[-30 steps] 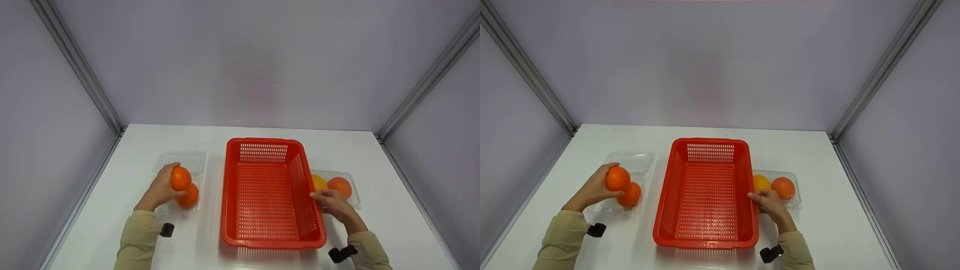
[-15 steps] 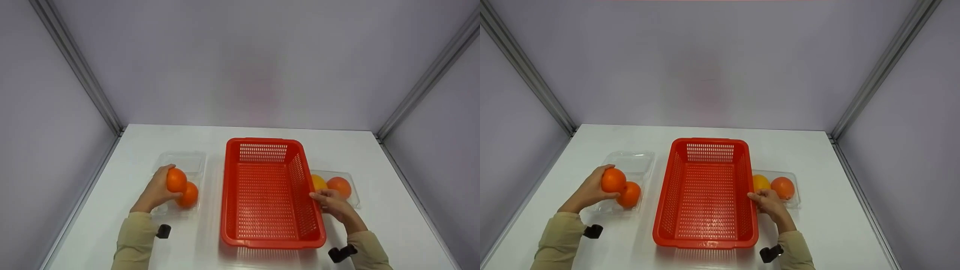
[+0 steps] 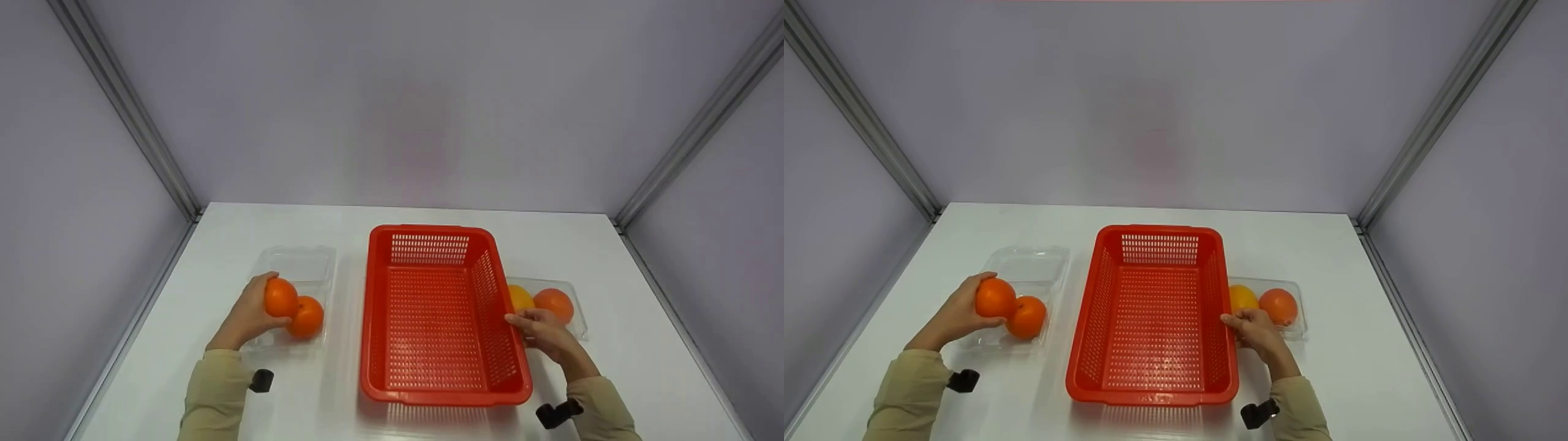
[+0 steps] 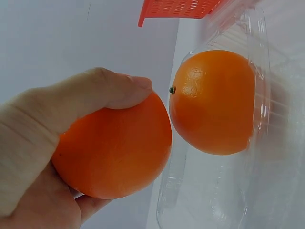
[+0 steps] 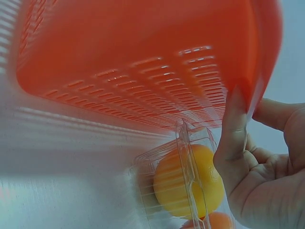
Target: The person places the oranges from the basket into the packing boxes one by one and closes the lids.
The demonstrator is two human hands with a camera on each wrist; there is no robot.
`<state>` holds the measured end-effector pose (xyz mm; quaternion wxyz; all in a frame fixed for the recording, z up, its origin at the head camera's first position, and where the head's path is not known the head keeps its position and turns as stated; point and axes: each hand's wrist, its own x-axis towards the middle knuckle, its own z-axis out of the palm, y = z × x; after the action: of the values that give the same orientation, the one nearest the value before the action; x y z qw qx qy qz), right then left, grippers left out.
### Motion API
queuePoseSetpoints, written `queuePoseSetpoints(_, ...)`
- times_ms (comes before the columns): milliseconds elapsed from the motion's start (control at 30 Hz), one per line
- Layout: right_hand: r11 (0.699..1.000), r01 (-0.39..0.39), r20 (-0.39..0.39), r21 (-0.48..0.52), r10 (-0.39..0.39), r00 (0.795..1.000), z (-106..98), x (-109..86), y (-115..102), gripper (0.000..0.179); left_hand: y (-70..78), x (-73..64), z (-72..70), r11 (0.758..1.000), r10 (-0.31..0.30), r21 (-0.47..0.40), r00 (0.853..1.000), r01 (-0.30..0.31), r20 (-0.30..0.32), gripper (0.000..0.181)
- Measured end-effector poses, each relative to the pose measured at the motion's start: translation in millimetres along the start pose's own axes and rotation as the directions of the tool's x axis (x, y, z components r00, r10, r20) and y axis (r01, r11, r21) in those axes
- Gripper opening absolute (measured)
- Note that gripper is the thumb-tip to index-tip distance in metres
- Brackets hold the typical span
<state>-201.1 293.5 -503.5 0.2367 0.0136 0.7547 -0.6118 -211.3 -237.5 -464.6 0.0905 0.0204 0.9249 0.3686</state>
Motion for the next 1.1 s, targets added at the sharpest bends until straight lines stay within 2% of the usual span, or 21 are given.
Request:
queuePoseSetpoints(267, 1.0, 0.001, 0.005, -0.002, -0.001, 1.0, 0, -1.1, -2, 0.025, -4.7, -1.9, -0.4, 1.0, -0.024, -0.006, 1.0, 0.024, -0.005, 0.089)
queuePoseSetpoints(567, 1.0, -0.004, -0.017, -0.023, 0.004, 1.0, 0, -0.2, 0, 0.028, -9.9, -2.6, -0.2, 1.0, -0.018, -0.001, 1.0, 0.018, -0.013, 0.088)
queuePoseSetpoints(800, 1.0, 0.007, 0.006, -0.002, -0.007, 1.0, 0, -0.8, 0, 0.023, -14.8, -4.6, 0.3, 1.0, -0.011, 0.013, 1.0, 0.011, -0.024, 0.087)
queuePoseSetpoints(1100, 1.0, -0.007, -0.007, 0.001, 0.007, 1.0, 1, -1.3, -1, 0.023, -23.0, -5.5, 3.8, 0.996, -0.085, -0.015, 0.996, 0.085, -0.011, 0.09)
